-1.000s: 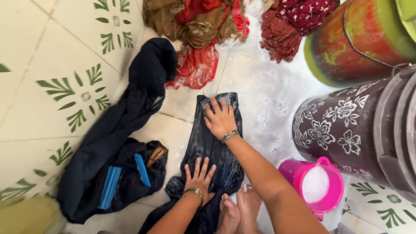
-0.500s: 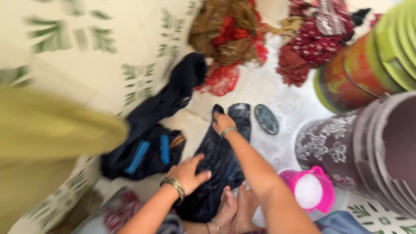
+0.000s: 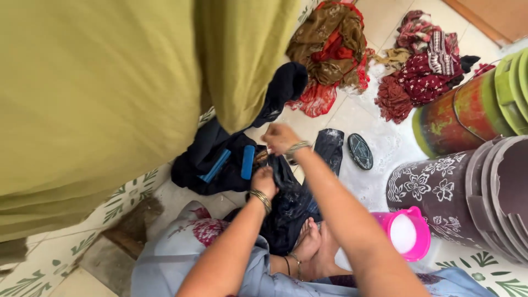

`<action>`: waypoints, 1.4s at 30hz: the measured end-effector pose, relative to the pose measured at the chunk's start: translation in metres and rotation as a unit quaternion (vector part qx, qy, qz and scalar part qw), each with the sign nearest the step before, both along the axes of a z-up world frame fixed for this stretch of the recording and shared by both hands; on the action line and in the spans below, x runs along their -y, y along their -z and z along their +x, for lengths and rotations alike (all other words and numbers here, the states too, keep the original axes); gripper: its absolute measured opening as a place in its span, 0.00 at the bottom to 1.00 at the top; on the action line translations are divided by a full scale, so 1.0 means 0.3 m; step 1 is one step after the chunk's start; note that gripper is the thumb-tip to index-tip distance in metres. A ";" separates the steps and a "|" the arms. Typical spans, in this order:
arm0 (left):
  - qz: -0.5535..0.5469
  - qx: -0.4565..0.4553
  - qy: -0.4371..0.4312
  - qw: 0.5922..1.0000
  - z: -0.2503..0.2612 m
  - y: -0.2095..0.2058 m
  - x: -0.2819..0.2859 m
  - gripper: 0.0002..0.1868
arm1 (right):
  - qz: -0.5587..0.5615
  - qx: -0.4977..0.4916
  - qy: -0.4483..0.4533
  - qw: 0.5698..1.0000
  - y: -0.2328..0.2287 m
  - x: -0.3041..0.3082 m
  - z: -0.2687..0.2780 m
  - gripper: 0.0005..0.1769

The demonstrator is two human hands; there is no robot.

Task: Hand washing black trousers on a tiled floor using detergent, water, and a scrubbing brush.

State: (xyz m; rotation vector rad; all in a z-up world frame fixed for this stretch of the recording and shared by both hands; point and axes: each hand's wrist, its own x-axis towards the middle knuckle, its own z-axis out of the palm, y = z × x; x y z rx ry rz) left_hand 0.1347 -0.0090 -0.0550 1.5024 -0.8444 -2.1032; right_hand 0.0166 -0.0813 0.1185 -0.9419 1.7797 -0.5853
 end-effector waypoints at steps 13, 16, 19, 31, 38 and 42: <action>-0.098 0.207 0.220 0.948 0.053 0.089 -0.056 0.22 | 0.055 -0.186 0.025 0.981 0.598 0.029 0.090 0.24; -0.144 0.183 0.194 0.953 0.026 0.081 0.004 0.26 | -0.069 0.123 0.279 0.950 0.578 0.050 -0.074 0.16; -0.195 0.036 0.093 0.976 0.012 -0.022 0.043 0.24 | -0.255 0.231 0.278 0.897 0.312 -0.016 -0.243 0.18; 0.099 -0.287 -0.025 0.953 -0.039 -0.310 0.033 0.20 | -0.290 -0.260 -0.009 0.921 -0.249 -0.323 0.189 0.25; -0.003 -0.390 -0.076 0.918 -0.122 -0.244 0.025 0.15 | -0.299 -0.292 0.000 0.908 -0.175 -0.422 0.199 0.28; -0.062 -0.148 -0.049 0.986 -0.119 -0.524 -0.116 0.18 | -0.211 0.102 0.266 0.935 -0.161 -0.422 0.097 0.24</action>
